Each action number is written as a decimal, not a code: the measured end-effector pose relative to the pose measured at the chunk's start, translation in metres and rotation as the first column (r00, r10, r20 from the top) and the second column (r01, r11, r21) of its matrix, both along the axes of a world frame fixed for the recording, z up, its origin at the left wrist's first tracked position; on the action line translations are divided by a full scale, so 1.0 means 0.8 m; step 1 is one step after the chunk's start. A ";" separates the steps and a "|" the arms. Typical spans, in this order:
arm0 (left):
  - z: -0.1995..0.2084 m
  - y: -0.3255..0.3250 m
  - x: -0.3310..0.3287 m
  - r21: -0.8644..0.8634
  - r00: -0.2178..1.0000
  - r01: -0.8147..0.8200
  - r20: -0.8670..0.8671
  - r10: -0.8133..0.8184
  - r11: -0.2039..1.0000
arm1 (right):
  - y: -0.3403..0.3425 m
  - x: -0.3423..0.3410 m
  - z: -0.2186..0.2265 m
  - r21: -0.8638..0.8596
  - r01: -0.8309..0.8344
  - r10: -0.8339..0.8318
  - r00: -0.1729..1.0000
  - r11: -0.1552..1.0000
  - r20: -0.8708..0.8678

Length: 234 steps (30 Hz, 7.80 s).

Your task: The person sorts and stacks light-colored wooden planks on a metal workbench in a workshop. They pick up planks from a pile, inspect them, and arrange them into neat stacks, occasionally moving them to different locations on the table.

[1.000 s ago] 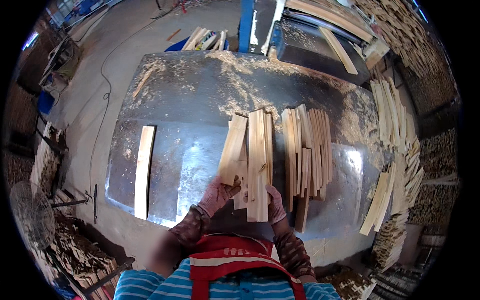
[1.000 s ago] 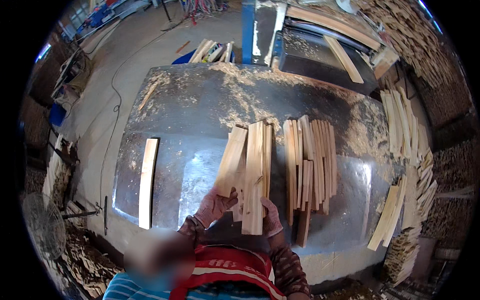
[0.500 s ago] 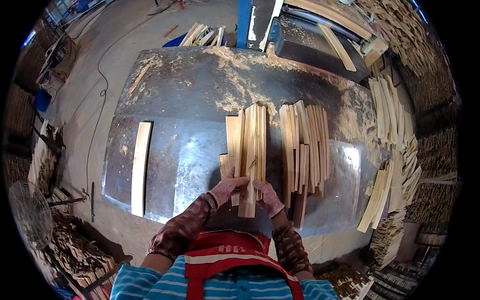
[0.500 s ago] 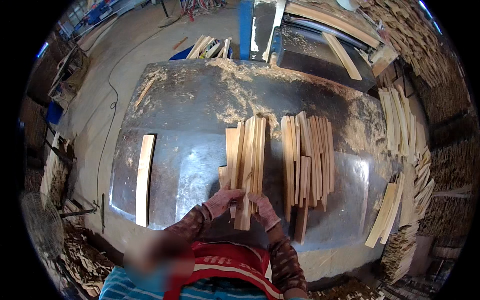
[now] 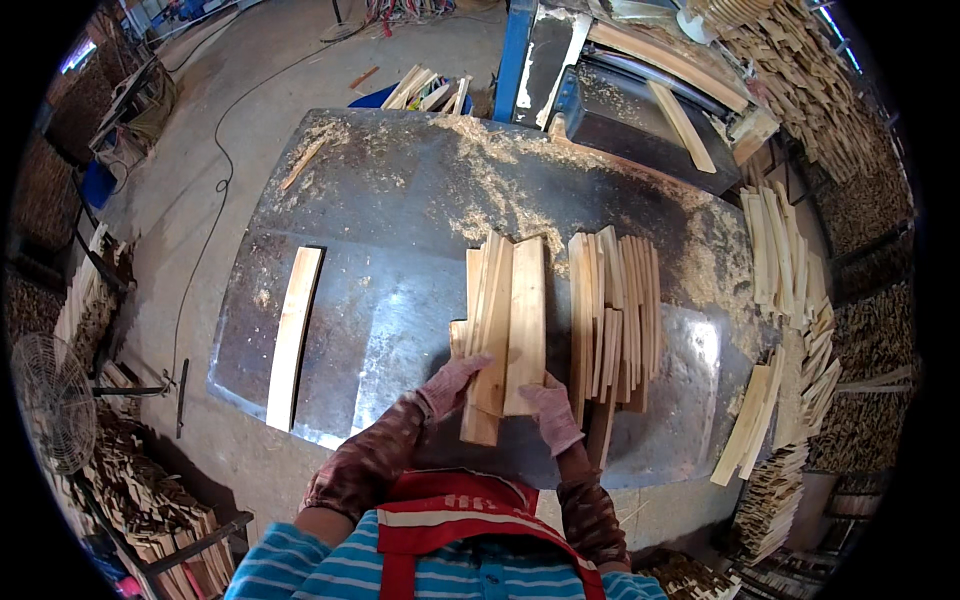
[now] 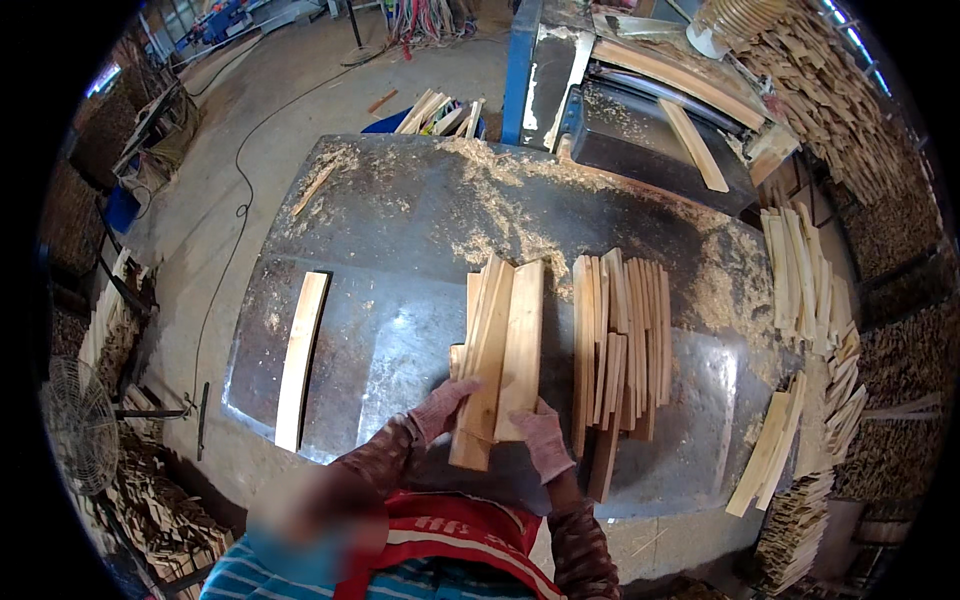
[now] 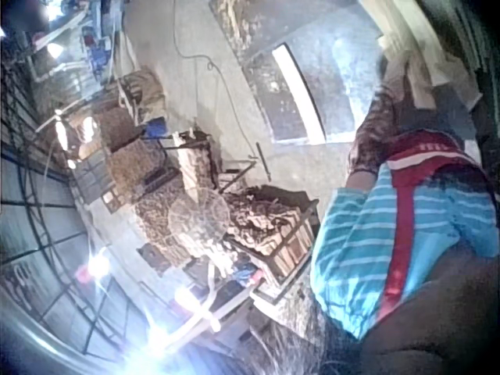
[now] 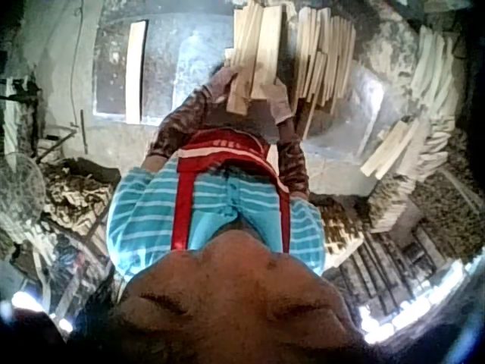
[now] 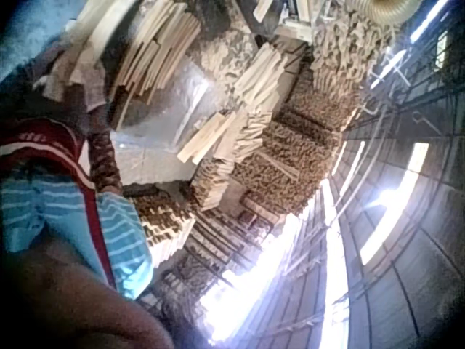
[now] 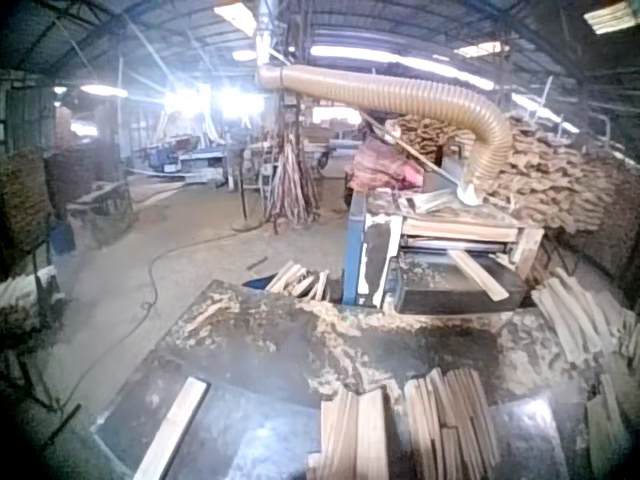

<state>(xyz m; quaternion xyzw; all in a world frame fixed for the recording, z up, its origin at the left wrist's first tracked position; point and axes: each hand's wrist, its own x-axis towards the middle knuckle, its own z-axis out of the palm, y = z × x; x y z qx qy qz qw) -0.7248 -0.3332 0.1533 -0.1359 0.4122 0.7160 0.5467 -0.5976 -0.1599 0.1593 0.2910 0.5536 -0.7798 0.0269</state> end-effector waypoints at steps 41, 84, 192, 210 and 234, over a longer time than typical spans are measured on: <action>-0.042 -0.044 -0.012 -0.156 0.981 -0.162 -0.135 0.141 0.974 | -0.012 0.007 -0.031 -0.646 0.190 -0.212 0.976 0.740 0.045; -0.108 -0.220 -0.024 -0.755 0.810 -0.312 -0.528 -0.253 0.577 | 0.008 0.058 -0.038 0.897 -0.420 -0.092 0.907 -0.139 0.410; -0.014 0.079 -0.062 -0.026 0.987 -0.071 -0.144 0.067 0.997 | 0.048 -0.112 0.012 0.672 -0.104 -0.093 0.964 0.733 0.250; 0.011 0.057 -0.041 -0.141 0.982 -0.139 -0.145 0.119 0.980 | -0.039 -0.044 0.015 0.775 -0.046 0.127 0.991 0.631 -0.044; -0.074 -0.185 -0.002 -0.675 0.345 -0.672 -0.650 -0.677 0.306 | -0.026 0.053 -0.045 0.660 0.453 -0.376 0.887 0.599 -0.268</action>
